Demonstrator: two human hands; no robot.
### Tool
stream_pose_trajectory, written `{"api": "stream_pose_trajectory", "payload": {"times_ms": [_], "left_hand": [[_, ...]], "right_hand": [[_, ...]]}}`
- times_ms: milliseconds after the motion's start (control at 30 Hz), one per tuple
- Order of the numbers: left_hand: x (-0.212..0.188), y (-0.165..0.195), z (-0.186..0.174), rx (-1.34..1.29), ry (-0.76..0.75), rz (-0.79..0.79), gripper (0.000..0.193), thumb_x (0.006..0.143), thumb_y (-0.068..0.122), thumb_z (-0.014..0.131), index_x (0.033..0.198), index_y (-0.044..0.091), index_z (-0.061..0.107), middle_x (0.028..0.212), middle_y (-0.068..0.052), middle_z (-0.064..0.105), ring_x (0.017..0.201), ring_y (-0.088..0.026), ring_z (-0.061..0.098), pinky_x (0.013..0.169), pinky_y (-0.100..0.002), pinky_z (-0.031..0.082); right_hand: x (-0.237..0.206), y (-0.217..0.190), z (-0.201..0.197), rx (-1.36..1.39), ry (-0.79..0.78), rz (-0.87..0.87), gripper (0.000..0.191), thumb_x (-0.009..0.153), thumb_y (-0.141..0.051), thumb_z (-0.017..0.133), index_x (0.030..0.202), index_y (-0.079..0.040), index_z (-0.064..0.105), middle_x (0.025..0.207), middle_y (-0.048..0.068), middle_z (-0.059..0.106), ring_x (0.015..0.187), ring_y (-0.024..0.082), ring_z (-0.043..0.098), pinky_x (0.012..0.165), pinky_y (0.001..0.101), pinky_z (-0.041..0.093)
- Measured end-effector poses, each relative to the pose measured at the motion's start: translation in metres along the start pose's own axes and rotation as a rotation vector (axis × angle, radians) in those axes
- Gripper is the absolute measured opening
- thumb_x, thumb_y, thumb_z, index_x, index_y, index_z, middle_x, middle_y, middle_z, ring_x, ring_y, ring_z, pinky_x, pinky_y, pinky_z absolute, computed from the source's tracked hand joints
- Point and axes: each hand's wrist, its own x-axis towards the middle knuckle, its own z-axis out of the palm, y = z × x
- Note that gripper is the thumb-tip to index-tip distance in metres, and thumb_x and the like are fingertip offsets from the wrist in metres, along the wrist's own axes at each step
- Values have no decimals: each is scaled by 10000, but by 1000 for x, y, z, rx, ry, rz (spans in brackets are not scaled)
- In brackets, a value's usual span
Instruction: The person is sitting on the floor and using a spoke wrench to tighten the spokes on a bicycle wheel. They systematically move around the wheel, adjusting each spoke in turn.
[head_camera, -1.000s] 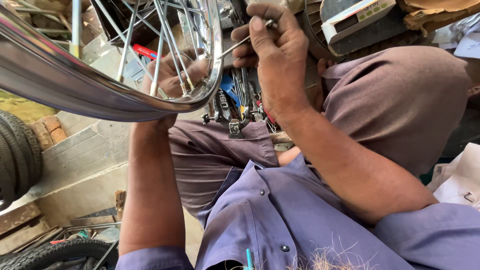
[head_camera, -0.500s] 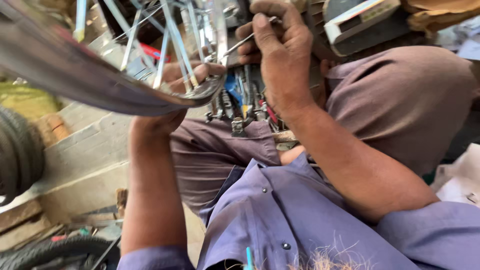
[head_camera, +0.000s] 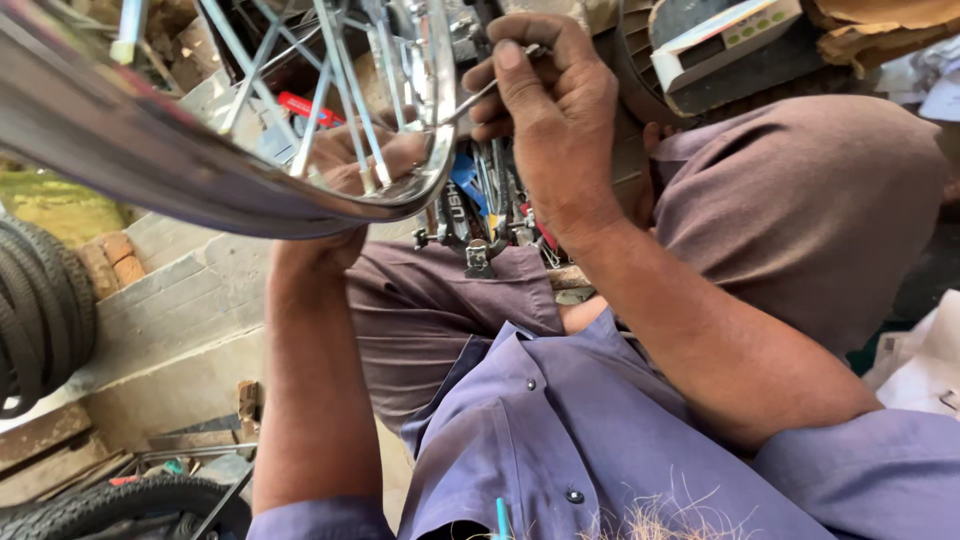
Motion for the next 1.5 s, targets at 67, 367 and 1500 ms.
{"api": "stream_pose_trajectory", "payload": {"times_ms": [67, 367, 1500], "left_hand": [[-1, 2, -2, -17, -31, -112, 413, 934, 303, 798, 1130, -58, 752, 942, -77, 749, 752, -99, 662, 671, -232, 510], [3, -1, -4, -39, -59, -65, 356, 943, 278, 800, 1113, -30, 745, 927, -59, 747, 770, -114, 664, 694, -251, 523], [-4, -19, 9, -72, 137, 56, 418, 923, 156, 814, 1262, -19, 643, 1101, -115, 747, 968, -160, 732, 845, -277, 605]], "right_hand": [[-1, 0, 1, -8, -11, -8, 140, 1147, -122, 583, 1245, -31, 625, 978, 80, 743, 783, 86, 681, 685, 242, 615], [-3, 0, 2, -15, -66, -85, 140, 1157, -131, 594, 1256, -35, 624, 992, 80, 742, 732, 80, 687, 696, 230, 597], [10, 20, 5, 392, 41, 517, 180, 1028, -107, 627, 1172, 1, 636, 916, 114, 733, 758, 177, 726, 693, 332, 671]]}}
